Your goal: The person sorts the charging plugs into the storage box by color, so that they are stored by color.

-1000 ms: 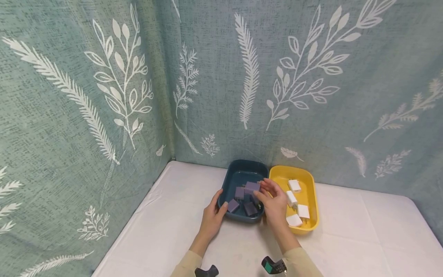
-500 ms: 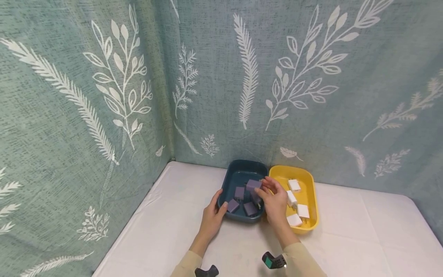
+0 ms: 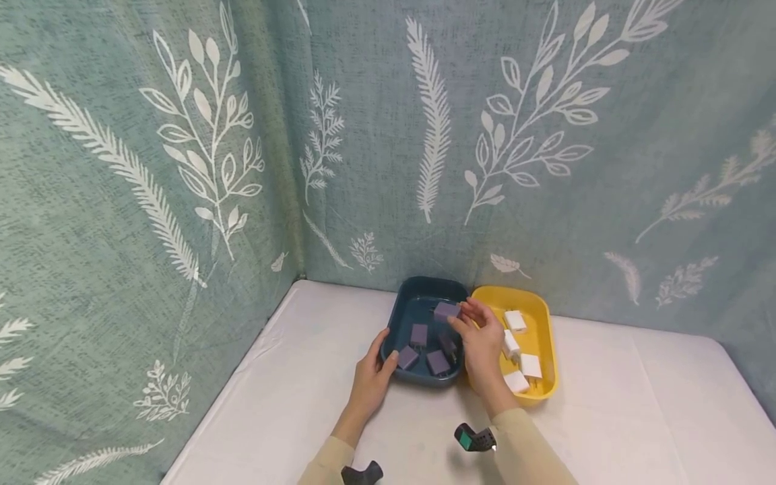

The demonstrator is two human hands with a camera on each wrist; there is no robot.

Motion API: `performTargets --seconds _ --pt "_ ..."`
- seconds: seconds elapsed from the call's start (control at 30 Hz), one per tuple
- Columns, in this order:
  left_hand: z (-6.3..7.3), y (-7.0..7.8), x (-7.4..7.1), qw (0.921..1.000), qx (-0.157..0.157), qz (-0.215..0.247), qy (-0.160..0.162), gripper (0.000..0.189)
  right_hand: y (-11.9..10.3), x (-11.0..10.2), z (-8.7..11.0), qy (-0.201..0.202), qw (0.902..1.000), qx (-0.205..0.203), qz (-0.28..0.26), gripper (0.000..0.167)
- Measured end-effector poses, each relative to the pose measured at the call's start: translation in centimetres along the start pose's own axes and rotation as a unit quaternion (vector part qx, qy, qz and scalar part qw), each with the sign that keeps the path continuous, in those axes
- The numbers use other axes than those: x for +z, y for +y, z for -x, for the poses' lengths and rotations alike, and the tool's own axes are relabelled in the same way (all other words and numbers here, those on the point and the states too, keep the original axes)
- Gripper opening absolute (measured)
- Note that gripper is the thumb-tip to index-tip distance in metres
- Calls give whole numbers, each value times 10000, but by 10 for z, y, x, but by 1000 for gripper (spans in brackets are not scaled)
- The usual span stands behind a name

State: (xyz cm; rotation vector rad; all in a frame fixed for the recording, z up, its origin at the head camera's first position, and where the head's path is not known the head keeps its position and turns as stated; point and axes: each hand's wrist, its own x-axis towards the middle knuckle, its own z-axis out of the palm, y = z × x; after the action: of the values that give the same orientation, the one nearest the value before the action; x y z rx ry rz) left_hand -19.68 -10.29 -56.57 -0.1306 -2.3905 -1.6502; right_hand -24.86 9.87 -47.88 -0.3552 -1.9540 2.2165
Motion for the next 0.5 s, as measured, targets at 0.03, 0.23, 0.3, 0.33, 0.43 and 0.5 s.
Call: performTargets --seconds 0.03,0.23,0.3,0.33,0.43,0.5 --pt "0 0 0 10000 -1 4 -2 55 -1 1 -1 5 10000 -2 17 53" --pt "-1 -1 0 10000 15 3 19 54 -2 6 -3 -75 9999 -151 19 51" --pt "-1 -1 0 10000 14 -4 11 54 -3 7 -4 -104 9997 -201 -48 51" --pt "-1 -1 0 10000 12 2 3 54 -3 7 -4 -114 9997 -225 -49 52" --pt "-1 -1 0 10000 14 6 -12 54 -3 8 -7 -106 9997 -230 -41 53" --pt "-1 -1 0 10000 11 18 -10 55 -3 9 -8 -93 9997 -212 22 54"
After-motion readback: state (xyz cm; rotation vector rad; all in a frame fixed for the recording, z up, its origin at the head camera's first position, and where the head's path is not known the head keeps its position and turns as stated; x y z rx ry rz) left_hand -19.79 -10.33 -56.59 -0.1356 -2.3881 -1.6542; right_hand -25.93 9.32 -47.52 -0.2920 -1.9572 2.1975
